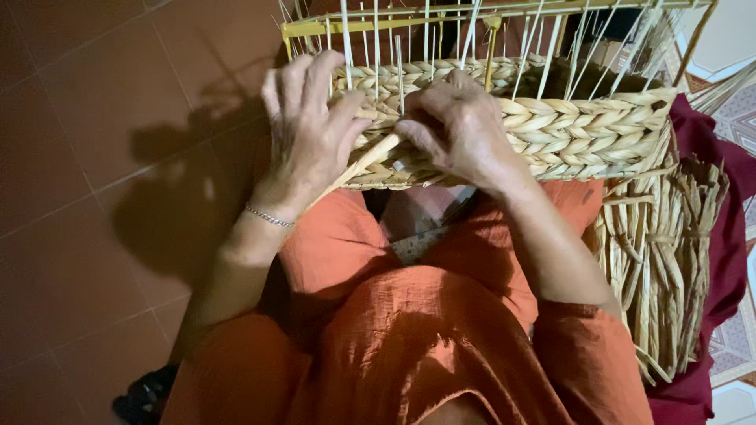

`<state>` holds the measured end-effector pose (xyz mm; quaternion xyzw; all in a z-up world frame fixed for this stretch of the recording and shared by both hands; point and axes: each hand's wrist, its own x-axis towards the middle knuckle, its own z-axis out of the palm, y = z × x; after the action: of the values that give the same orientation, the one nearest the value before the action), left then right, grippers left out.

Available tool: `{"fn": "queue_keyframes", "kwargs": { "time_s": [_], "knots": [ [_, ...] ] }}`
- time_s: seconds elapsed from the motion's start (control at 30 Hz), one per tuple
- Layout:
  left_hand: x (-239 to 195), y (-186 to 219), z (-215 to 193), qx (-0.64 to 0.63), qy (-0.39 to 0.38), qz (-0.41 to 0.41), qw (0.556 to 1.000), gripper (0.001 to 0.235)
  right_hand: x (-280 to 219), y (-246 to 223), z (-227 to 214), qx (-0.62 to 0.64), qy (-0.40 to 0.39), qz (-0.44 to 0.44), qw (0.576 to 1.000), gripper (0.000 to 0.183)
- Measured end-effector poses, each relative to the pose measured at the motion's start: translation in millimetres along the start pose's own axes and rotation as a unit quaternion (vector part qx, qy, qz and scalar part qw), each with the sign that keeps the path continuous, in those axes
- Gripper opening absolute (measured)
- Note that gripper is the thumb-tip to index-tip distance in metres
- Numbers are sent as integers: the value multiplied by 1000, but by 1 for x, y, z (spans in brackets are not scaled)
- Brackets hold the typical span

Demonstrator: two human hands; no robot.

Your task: The person weaves a basket by hand using dried palm leaves, threading them through a yellow metal frame. They repeatedly pull and tuck the leaves to form a tight braided pattern around the frame.

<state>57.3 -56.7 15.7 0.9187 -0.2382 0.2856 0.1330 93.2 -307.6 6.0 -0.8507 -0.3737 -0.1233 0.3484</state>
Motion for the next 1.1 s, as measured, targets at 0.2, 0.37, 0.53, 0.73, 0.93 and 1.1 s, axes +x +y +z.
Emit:
{"fn": "queue_keyframes", "kwargs": {
  "time_s": [0.2,0.37,0.53,0.73,0.93,1.1],
  "knots": [
    [-21,6,9,-42,-21,-26,999,16,6,-1,21,-25,82,34,996,21],
    [-21,6,-8,-152,-81,-142,975,17,-4,-14,9,-28,136,13,990,13],
    [-7,-1,-29,-220,-144,-218,940,15,-77,12,-37,57,279,27,958,13],
    [-9,-1,-27,-158,-189,-240,939,12,-227,131,-103,-15,461,266,847,11],
    [-18,-2,-22,-198,-149,-181,952,11,-310,220,-107,-285,183,448,827,9],
    [-12,3,-22,-214,-139,-178,950,12,-319,257,-87,-437,146,402,791,15]
  ]
}}
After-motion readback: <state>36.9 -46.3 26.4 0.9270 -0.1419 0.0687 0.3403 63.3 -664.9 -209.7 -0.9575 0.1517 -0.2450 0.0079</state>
